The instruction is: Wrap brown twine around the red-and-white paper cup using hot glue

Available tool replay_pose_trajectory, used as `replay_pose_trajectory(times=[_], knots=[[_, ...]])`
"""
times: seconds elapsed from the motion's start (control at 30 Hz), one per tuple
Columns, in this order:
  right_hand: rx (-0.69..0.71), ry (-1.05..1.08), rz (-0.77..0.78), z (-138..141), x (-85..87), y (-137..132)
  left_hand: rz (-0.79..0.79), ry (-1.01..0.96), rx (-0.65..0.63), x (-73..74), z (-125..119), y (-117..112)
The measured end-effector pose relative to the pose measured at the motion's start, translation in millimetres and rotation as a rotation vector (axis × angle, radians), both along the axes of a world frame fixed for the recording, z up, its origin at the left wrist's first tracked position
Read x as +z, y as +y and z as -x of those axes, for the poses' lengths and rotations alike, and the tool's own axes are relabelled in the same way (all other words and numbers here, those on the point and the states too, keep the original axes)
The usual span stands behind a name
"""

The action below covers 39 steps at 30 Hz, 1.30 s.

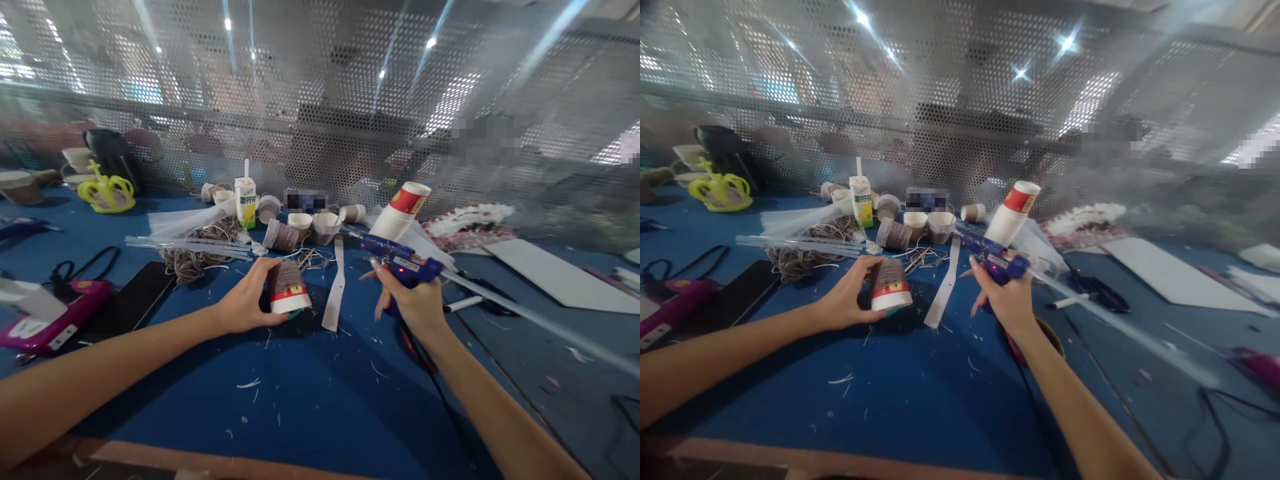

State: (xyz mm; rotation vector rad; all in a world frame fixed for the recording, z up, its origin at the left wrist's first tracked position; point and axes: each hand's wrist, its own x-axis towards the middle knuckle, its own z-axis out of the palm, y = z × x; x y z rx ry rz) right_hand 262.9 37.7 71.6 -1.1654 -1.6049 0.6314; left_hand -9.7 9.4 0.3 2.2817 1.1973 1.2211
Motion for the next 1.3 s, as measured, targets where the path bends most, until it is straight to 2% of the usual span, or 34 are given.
replay_pose_trajectory(times=[0.07, 0.13, 0.27, 0.43, 0.7, 1.3], knots=[[0.191, 0.094, 0.137, 1.4, -1.9, -6.0, -0.013, -0.003, -0.005, 0.1, 0.0, -0.1], [0.318, 0.109, 0.246, 3.2, -6.0, -12.9, -0.023, -0.001, -0.01, 0.3, 0.0, -0.2], [0.418, -0.057, 0.37, 6.5, -15.1, -20.6, -0.051, 0.003, -0.021, 1.3, 0.2, -0.1], [0.451, -0.21, 0.4, 12.4, -15.2, -23.3, -0.058, 0.021, -0.034, 3.0, 0.3, 0.5], [0.442, -0.208, 0.416, 20.0, -8.2, -28.0, -0.064, 0.022, -0.037, 2.5, 0.5, 1.0], [0.399, -0.271, 0.428, 16.7, -11.4, -25.5, -0.007, 0.051, -0.011, 4.5, 0.8, -0.3]])
